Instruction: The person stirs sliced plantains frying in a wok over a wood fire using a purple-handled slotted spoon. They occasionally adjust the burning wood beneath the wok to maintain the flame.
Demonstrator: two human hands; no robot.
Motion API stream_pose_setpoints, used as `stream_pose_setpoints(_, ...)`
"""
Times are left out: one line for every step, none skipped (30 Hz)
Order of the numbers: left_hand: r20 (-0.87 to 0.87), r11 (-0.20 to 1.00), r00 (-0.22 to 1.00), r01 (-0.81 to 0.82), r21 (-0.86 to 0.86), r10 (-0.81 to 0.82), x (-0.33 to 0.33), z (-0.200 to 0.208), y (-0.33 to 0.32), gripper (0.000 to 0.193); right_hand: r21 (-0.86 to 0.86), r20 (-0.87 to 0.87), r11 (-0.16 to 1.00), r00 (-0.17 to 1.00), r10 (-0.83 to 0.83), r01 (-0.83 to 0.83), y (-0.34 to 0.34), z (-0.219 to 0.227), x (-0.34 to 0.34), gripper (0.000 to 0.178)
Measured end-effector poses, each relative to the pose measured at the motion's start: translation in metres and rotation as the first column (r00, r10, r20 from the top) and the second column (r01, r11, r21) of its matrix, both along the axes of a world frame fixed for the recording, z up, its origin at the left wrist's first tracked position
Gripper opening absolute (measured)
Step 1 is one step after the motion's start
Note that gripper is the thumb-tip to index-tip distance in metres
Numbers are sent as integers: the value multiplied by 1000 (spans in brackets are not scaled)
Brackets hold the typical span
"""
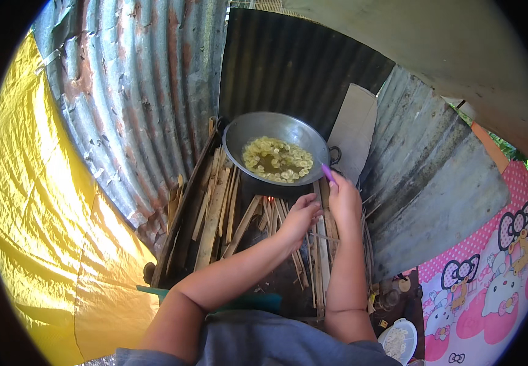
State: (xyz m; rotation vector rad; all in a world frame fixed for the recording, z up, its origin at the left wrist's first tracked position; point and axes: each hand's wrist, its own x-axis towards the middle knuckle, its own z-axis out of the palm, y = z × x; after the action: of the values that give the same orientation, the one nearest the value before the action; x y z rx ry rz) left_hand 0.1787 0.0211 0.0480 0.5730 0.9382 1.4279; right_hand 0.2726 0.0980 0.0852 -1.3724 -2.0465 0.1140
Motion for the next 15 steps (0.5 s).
stream_pose_setpoints(-1,1000,1000,-2,7,2,0,1,6,46,-13,27,996,996,-88,88,9,-2,-3,29)
stream_pose_setpoints(-9,1000,1000,-10,11,10,1,1,11,47,-18,25,999,999,-45,45,16,-5,-7,29)
stream_pose_setpoints(-25,999,999,-21,29,21,-1,3,19,47,-44,37,996,997,-75,77,24,-7,-14,29)
stream_pose_setpoints(-24,998,999,-45,43,46,0,2,22,50,-13,26,997,997,-79,79,27,-10,-18,29)
stream_pose_setpoints(18,998,998,-60,21,59,0,1,25,50,-66,42,996,998,-53,56,27,-13,-22,29)
stream_pose_setpoints(48,996,995,-84,11,83,-1,-1,25,51,-164,61,986,998,-31,41,27,-15,-25,30)
stream_pose_setpoints(65,994,993,-100,-33,102,-2,-2,25,52,-222,41,974,998,44,-34,25,-17,-27,31)
stream_pose_setpoints(66,994,991,-111,-18,112,-3,-4,24,52,-209,-1,977,999,52,-51,23,-17,-28,31)
stream_pose_setpoints(54,993,992,-115,-33,117,-5,-5,22,53,-186,-59,978,994,89,-99,21,-17,-26,31)
stream_pose_setpoints(43,992,992,-119,-50,121,-6,-6,21,53,-223,-89,971,994,68,-86,21,-16,-24,32)
stream_pose_setpoints(44,991,991,-125,-50,127,-6,-6,21,53,-159,-136,973,979,149,-170,23,-15,-21,32)
stream_pose_setpoints(45,990,990,-128,-52,131,-7,-6,21,54,-158,-156,969,973,167,-192,28,-13,-17,33)
stream_pose_setpoints(46,990,990,-129,-54,131,-7,-5,21,54,-125,-194,969,963,188,-215,34,-11,-13,34)
stream_pose_setpoints(51,990,989,-134,-52,136,-7,-3,23,55,-74,-190,970,958,215,-232,43,-11,-13,32)
stream_pose_setpoints(55,989,989,-138,-47,140,-7,0,25,55,-109,-137,982,981,140,-156,53,-13,-14,32)
